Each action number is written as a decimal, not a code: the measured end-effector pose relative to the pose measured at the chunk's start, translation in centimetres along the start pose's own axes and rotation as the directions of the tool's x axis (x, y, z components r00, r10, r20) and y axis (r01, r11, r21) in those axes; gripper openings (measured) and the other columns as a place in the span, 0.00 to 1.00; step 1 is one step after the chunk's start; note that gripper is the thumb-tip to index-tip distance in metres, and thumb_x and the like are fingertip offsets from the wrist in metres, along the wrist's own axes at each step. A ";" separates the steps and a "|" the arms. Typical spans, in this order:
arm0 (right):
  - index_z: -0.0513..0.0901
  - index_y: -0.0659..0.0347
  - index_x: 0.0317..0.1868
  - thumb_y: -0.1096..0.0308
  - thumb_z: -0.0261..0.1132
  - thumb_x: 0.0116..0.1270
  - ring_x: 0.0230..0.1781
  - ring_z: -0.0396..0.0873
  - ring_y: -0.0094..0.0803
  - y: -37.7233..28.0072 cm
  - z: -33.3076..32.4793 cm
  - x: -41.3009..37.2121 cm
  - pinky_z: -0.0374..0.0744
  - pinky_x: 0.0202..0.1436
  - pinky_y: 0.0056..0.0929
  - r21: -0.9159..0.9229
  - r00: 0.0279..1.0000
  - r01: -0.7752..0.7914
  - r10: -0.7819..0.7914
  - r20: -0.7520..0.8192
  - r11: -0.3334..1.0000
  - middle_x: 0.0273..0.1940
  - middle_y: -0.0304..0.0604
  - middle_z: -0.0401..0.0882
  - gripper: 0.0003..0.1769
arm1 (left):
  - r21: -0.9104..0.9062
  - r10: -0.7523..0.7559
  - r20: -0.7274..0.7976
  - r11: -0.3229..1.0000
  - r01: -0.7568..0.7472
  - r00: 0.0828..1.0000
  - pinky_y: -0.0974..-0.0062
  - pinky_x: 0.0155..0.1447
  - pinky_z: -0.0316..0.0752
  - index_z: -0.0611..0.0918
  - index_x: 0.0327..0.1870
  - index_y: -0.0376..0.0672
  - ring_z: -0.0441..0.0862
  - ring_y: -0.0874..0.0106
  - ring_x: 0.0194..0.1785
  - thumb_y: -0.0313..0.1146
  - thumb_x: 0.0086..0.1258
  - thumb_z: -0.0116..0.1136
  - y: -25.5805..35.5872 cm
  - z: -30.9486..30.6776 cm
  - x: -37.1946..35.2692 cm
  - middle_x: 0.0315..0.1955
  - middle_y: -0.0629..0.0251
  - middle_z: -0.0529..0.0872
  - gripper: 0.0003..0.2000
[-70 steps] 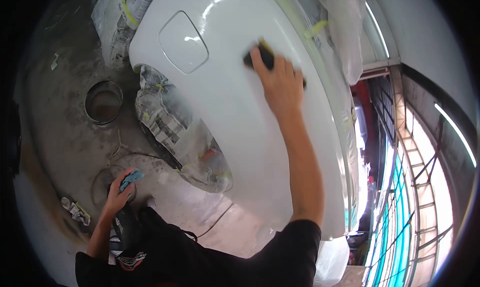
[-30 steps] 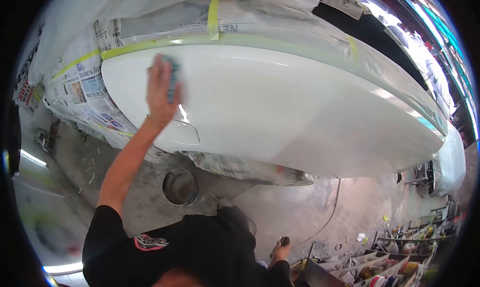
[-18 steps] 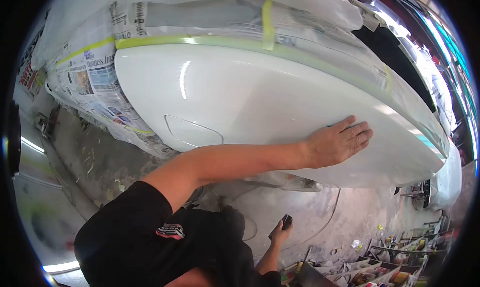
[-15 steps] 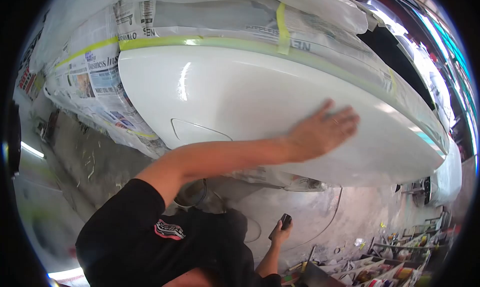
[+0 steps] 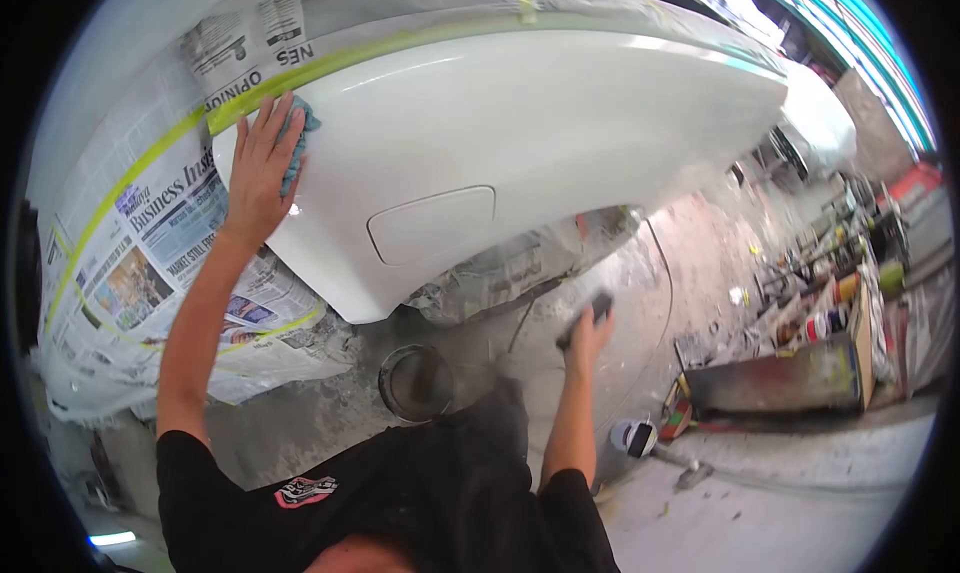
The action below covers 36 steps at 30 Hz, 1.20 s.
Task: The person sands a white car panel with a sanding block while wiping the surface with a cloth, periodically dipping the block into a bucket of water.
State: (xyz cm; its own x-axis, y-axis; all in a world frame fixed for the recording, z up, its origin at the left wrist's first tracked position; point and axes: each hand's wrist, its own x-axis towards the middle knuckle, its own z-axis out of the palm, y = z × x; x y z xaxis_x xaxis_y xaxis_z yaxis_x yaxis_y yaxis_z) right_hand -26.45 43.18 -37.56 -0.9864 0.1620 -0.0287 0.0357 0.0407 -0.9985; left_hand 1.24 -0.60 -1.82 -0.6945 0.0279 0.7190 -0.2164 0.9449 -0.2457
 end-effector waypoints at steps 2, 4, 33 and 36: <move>0.62 0.68 0.79 0.68 0.67 0.74 0.69 0.76 0.41 -11.7 7.5 -2.0 0.75 0.71 0.36 0.266 0.968 0.125 -0.176 0.177 0.956 0.70 0.55 0.73 0.38 | -0.078 0.182 0.099 0.981 -0.175 0.978 0.43 0.82 0.59 0.71 0.79 0.46 0.62 0.51 0.84 0.23 0.68 0.67 -1.6 -1.0 2.4 0.81 0.57 0.67 0.35; 0.60 0.69 0.79 0.68 0.68 0.72 0.69 0.75 0.46 -20.0 14.5 -3.8 0.73 0.73 0.38 0.143 0.874 0.468 -0.480 0.069 0.872 0.70 0.59 0.71 0.40 | -0.112 0.346 0.167 0.937 -0.331 0.923 0.47 0.82 0.63 0.73 0.76 0.44 0.66 0.52 0.82 0.21 0.66 0.67 -2.5 -2.3 5.1 0.78 0.56 0.71 0.34; 0.68 0.63 0.77 0.59 0.71 0.70 0.49 0.82 0.56 -35.9 23.0 13.7 0.82 0.52 0.51 -0.283 0.657 0.673 -0.728 -0.195 0.683 0.51 0.60 0.79 0.39 | -0.114 0.537 0.241 0.843 -0.526 0.808 0.44 0.75 0.72 0.82 0.65 0.37 0.78 0.44 0.72 0.21 0.52 0.72 -3.2 -1.8 8.8 0.69 0.47 0.81 0.33; 0.66 0.62 0.78 0.58 0.71 0.70 0.49 0.83 0.54 -39.2 22.3 15.3 0.84 0.50 0.49 -0.298 0.804 0.510 -0.571 -0.169 0.807 0.51 0.58 0.79 0.41 | -0.145 0.541 0.230 0.841 -0.521 0.809 0.44 0.74 0.73 0.82 0.64 0.37 0.79 0.44 0.71 0.21 0.51 0.73 -2.9 -2.0 9.2 0.68 0.47 0.81 0.32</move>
State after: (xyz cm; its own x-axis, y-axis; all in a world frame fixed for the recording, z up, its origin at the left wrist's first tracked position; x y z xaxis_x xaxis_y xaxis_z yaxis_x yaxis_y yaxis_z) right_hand -46.51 22.09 0.15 -0.7858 0.2740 0.5544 -0.4265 0.4090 -0.8067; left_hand -3.13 -2.41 6.78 -0.8368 0.4586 0.2991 0.2792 0.8273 -0.4874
